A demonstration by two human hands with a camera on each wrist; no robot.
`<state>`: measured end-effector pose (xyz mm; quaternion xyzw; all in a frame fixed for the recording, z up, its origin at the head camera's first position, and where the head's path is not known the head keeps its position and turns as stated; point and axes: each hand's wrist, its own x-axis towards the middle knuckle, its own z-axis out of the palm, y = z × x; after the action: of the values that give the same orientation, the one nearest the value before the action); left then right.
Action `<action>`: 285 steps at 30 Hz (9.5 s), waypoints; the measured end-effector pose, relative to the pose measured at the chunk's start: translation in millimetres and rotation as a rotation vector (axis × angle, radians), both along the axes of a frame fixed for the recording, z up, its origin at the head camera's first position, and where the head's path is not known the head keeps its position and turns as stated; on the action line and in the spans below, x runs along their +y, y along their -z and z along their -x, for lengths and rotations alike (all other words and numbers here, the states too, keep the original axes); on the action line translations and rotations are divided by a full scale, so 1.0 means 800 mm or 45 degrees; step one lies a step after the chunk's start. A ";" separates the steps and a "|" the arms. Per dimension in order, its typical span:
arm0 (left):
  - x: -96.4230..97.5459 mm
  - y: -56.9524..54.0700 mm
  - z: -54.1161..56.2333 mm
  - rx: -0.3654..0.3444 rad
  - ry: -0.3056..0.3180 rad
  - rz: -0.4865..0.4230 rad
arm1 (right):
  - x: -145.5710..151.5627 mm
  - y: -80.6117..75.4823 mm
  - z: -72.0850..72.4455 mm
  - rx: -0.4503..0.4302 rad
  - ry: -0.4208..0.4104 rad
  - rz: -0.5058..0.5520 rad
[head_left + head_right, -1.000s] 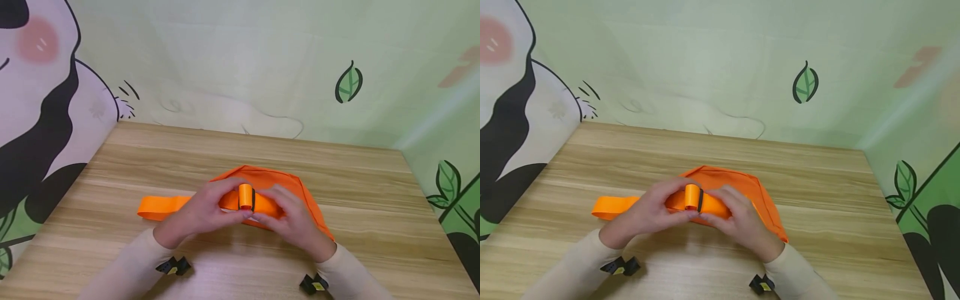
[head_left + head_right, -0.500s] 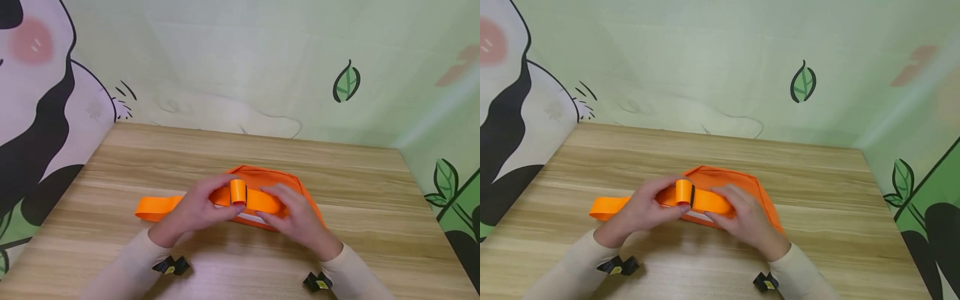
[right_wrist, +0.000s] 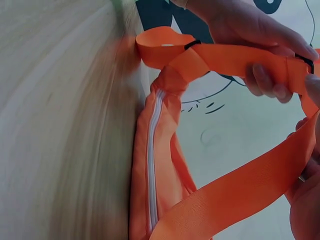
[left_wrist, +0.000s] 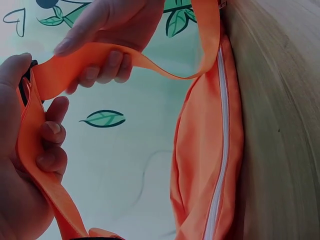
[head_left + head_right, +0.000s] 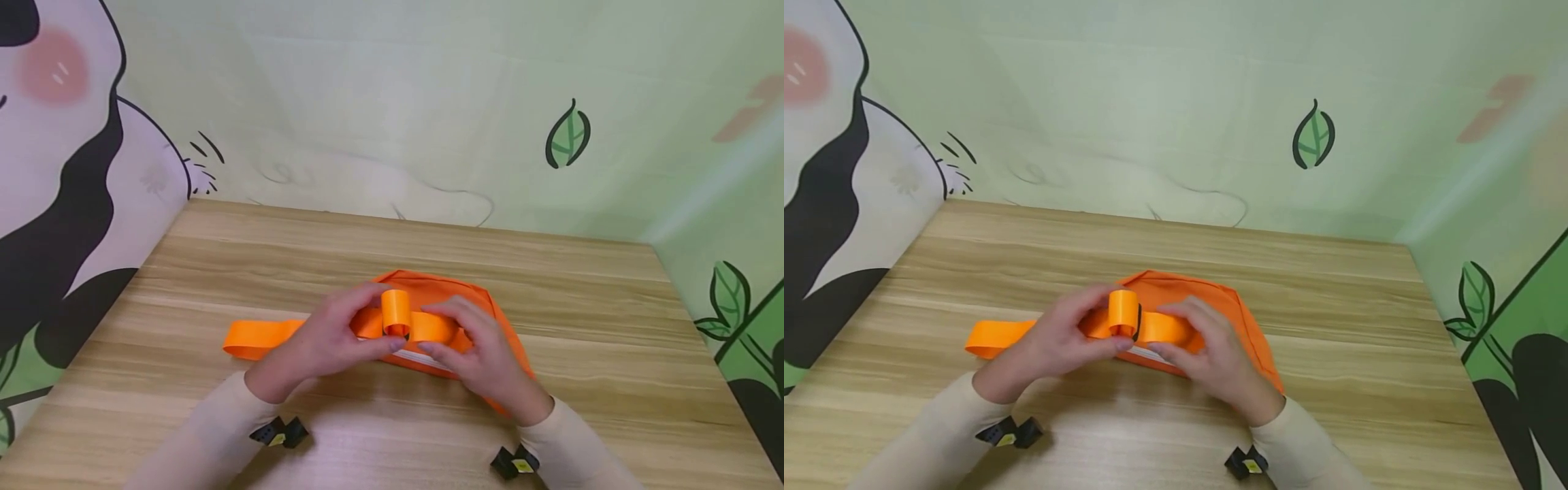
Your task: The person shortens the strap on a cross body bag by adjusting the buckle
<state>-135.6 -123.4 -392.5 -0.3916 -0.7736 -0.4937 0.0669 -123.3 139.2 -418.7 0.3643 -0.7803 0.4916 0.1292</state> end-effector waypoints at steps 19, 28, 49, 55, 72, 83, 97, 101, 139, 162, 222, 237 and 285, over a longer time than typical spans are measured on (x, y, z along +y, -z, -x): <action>0.005 -0.007 0.001 0.056 -0.113 0.233 | -0.015 -0.006 -0.001 0.003 -0.022 0.057; 0.004 -0.008 0.004 0.056 -0.102 0.358 | -0.015 -0.010 -0.002 -0.061 -0.016 0.043; -0.040 -0.009 0.005 0.441 -0.062 0.611 | 0.009 -0.003 -0.002 -0.045 0.025 0.026; -0.061 -0.008 0.006 0.497 -0.123 0.660 | 0.023 -0.006 -0.002 -0.068 0.055 0.039; -0.109 -0.009 0.005 0.392 -0.213 0.788 | 0.045 -0.011 0.000 -0.111 0.106 0.061; -0.069 -0.011 0.005 0.126 -0.088 0.691 | 0.028 -0.005 -0.001 -0.069 0.016 0.130; 0.016 -0.005 0.000 -0.127 -0.015 0.421 | 0.006 -0.010 -0.004 -0.204 -0.048 0.077; 0.011 -0.008 0.001 -0.195 -0.009 0.383 | 0.013 -0.008 -0.003 -0.180 0.029 0.026; 0.016 -0.005 -0.002 -0.104 -0.014 0.175 | 0.014 -0.010 -0.004 -0.096 0.024 0.007; 0.010 -0.002 -0.006 -0.128 -0.129 0.002 | 0.009 -0.009 -0.007 -0.206 0.086 -0.111; 0.011 0.008 0.000 -0.128 0.028 0.082 | 0.007 0.004 -0.008 -0.008 0.042 -0.049; 0.023 0.005 0.004 -0.081 -0.008 0.348 | 0.004 0.003 -0.003 0.031 0.111 -0.023; -0.103 -0.018 0.016 -0.180 -0.203 0.859 | 0.048 -0.009 0.000 -0.110 0.149 -0.058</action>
<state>-148.1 -206.0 -377.9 -0.2948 -0.9240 -0.2295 -0.0814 -123.1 177.6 -411.8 0.2993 -0.8162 0.4805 0.1157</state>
